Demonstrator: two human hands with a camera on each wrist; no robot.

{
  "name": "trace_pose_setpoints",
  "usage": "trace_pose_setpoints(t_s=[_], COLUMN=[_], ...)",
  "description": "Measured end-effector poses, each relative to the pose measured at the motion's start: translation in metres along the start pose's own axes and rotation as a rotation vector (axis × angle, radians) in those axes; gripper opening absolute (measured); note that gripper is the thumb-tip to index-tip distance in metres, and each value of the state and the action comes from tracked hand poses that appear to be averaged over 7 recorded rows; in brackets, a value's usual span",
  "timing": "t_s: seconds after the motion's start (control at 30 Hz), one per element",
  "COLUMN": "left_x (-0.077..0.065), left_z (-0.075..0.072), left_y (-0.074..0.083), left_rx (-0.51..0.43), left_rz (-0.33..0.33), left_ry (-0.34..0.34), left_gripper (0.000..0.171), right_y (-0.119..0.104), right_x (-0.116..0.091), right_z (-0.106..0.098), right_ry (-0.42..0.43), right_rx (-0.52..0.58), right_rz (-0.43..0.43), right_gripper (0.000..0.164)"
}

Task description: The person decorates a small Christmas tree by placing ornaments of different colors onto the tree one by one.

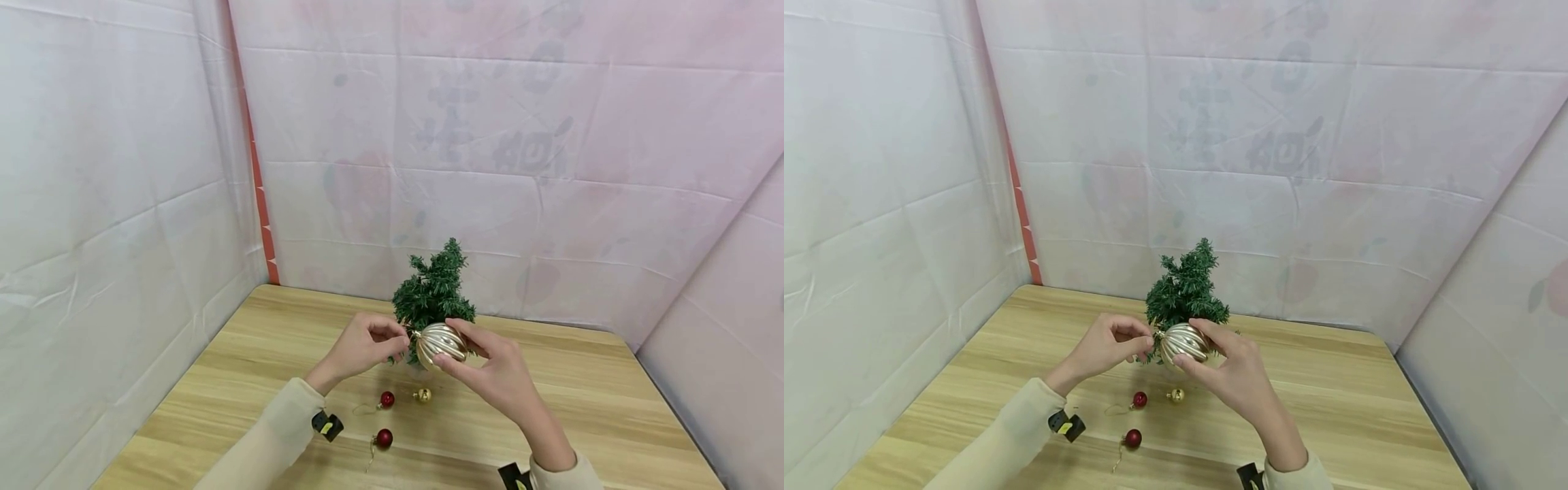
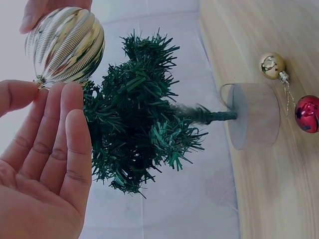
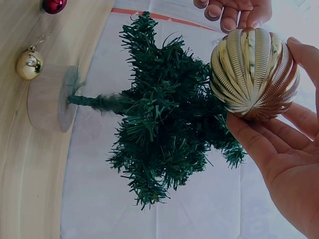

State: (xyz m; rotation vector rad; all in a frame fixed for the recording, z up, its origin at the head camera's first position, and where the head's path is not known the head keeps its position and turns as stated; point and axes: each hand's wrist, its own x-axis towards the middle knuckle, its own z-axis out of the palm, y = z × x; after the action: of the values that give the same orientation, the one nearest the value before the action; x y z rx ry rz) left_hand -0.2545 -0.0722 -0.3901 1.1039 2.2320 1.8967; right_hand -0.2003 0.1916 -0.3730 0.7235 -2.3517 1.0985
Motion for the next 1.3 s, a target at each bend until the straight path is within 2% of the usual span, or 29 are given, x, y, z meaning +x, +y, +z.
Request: trace_pose_setpoints(t_s=[0.47,1.03,1.3], left_x=[0.000,0.002,0.003], left_z=[-0.001,-0.004,-0.003], left_y=[0.007,0.012,0.012], left_rx=[0.038,0.032,0.045], left_rz=[-0.061,-0.057,-0.031], left_ry=[0.037,0.047,0.049], left_gripper=[0.013,0.015,0.015], right_y=[0.001,0.003,0.003], right_x=[-0.002,-0.005,-0.007], right_z=[0.001,0.005,0.006], right_ry=[-0.010,-0.040,-0.053], right_rx=[0.031,0.046,0.064], right_rz=[-0.006,0.014,0.032], right_gripper=[0.054,0.055,0.054])
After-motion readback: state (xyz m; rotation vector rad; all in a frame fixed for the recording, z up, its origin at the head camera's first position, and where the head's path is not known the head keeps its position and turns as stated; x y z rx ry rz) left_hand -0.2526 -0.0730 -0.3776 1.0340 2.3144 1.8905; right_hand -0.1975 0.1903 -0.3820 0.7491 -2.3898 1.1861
